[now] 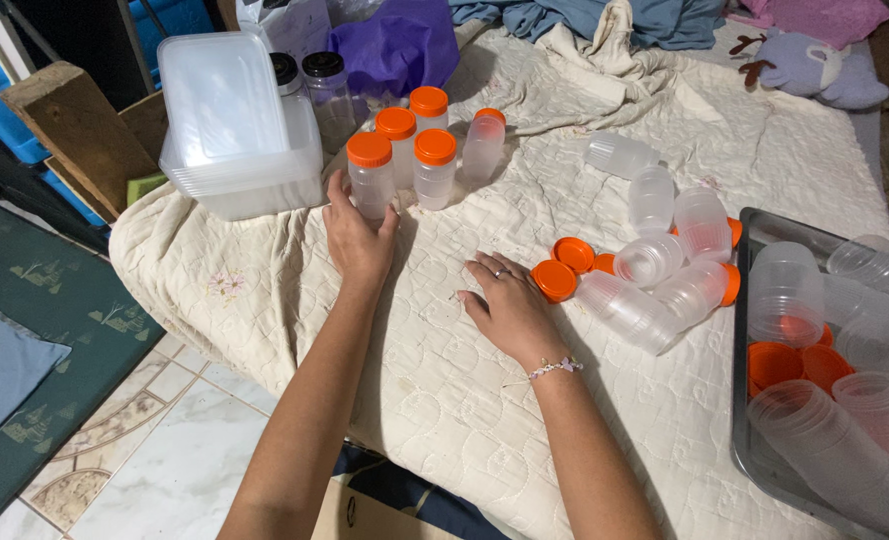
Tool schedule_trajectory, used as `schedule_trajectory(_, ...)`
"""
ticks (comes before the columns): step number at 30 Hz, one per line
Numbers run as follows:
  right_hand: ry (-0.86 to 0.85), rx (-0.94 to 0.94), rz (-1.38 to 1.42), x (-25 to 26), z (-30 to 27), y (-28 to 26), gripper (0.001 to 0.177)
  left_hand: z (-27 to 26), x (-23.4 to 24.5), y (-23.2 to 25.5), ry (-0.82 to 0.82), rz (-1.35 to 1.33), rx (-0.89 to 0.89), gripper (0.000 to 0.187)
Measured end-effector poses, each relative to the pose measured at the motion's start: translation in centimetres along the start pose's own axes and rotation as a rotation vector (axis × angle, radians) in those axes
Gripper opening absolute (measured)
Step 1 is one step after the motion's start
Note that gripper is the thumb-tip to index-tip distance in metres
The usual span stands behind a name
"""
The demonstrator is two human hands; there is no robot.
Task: The person repeatedly picks translucent plastic containers and orange lids from a bed surface, screws the lids onto the containers, and places the assembled units in a growing group. The person handles each container individually, aligning and tightening the lids by hand.
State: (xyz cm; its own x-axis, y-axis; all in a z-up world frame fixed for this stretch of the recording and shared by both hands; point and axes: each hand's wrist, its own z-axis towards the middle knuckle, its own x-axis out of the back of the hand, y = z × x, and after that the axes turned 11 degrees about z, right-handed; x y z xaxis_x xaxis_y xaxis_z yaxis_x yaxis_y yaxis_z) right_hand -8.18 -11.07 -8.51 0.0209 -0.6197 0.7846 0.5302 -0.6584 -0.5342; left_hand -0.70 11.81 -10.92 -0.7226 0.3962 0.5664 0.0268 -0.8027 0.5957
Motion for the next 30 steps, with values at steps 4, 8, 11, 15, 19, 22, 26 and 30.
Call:
schedule_trajectory(4, 0.0, -0.006, -0.002, 0.0, 0.0, 0.0, 0.047, 0.0, 0.3, 0.2, -0.006, -0.009, 0.009, 0.093)
schedule_trajectory(8, 0.0, -0.006, -0.002, -0.1, 0.0, 0.1, 0.048, 0.0, 0.5, 0.4, -0.036, -0.019, 0.056, 0.093)
schedule_trajectory(11, 0.003, -0.002, -0.004, -0.1, 0.0, 0.1, 0.048, -0.1, 0.7, 0.6, 0.044, -0.006, -0.003, 0.094)
schedule_trajectory(15, 0.007, 0.001, -0.006, 0.0, 0.0, -0.1, 0.048, -0.3, 1.7, 1.2, 0.218, 0.012, -0.048, 0.088)
schedule_trajectory(19, 0.052, 0.067, 0.031, 1.2, 0.2, -0.5, 0.042, -1.7, 3.3, 2.2, 0.391, -0.125, -0.165, 0.073)
schedule_trajectory(22, 0.152, 0.127, 0.102, 3.5, 0.4, -0.6, 0.035, -2.6, 3.8, 4.1, 0.354, -0.188, -0.326, 0.068)
schedule_trajectory(26, 0.367, 0.103, 0.203, 8.9, -1.9, 0.8, 0.032, -4.5, 3.4, 7.7, -0.012, -0.274, -0.492, 0.057)
schedule_trajectory(30, 0.536, -0.117, 0.042, 12.7, -4.0, 3.5, 0.035, -5.8, 1.9, 11.7, -0.46, -0.347, -0.718, 0.098)
